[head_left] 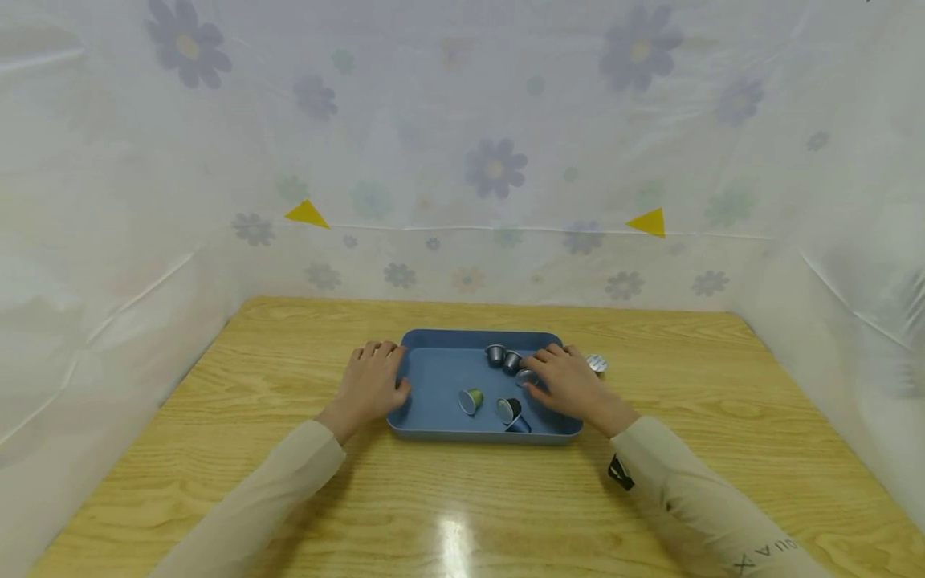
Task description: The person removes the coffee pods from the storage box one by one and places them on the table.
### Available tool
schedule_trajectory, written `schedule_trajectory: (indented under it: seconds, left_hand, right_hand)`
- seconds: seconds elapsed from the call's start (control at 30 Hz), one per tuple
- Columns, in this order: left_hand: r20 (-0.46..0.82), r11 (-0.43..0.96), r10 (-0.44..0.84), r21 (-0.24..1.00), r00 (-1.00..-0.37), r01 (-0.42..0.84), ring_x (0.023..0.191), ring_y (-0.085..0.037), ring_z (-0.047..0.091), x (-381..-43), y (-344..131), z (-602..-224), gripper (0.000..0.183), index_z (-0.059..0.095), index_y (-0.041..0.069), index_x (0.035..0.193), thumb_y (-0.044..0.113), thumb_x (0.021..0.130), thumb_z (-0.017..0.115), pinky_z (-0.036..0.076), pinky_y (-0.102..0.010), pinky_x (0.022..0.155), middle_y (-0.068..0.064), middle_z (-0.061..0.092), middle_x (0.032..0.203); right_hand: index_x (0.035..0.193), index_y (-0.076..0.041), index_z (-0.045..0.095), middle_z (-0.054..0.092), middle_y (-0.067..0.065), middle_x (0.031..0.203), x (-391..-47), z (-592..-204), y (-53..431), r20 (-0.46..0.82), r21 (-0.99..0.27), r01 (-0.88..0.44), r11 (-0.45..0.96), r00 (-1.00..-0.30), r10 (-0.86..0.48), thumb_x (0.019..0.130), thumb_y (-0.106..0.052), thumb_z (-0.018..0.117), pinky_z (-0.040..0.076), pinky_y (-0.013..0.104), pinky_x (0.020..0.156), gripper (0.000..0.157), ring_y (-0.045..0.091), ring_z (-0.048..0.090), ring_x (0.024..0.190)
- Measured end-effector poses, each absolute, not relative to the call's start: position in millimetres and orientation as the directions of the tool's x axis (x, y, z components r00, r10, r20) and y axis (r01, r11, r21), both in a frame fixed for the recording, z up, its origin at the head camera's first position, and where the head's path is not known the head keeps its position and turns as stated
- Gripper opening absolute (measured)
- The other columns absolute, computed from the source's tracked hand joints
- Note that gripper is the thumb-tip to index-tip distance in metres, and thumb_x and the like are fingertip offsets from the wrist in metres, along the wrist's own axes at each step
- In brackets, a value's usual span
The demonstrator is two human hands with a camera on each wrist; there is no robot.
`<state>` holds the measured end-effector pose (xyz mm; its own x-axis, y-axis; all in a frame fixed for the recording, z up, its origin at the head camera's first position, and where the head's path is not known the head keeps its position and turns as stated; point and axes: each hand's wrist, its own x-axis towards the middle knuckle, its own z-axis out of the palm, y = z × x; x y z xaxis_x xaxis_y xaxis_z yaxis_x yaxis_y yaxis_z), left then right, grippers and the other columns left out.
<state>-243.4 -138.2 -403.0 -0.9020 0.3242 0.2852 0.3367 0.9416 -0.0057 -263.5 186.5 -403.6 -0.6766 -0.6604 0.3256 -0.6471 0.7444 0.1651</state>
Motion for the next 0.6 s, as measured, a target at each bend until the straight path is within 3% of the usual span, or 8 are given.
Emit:
schedule_trajectory:
  seconds: [0.6]
  left_hand:
    - [0.279, 0.944, 0.319, -0.012, -0.906, 0.329, 0.11, -0.033, 0.05, -243.6, -137.5, -404.2, 0.045, 0.055, 0.008, 0.123, 0.029, 0.084, 0.055, 0.041, -0.049, 0.089, -0.012, 0.057, 0.119]
  right_hand:
    - [0.104, -0.019, 0.063, 0.064, 0.001, 0.09, -262.8, -403.6, 180.7, 0.334, 0.187, -0.645, 0.741, -0.668, -0.665, 0.081, -0.037, 0.066, 0.046, 0.043, 0.074, 0.029, 0.023, 0.055, 0.084]
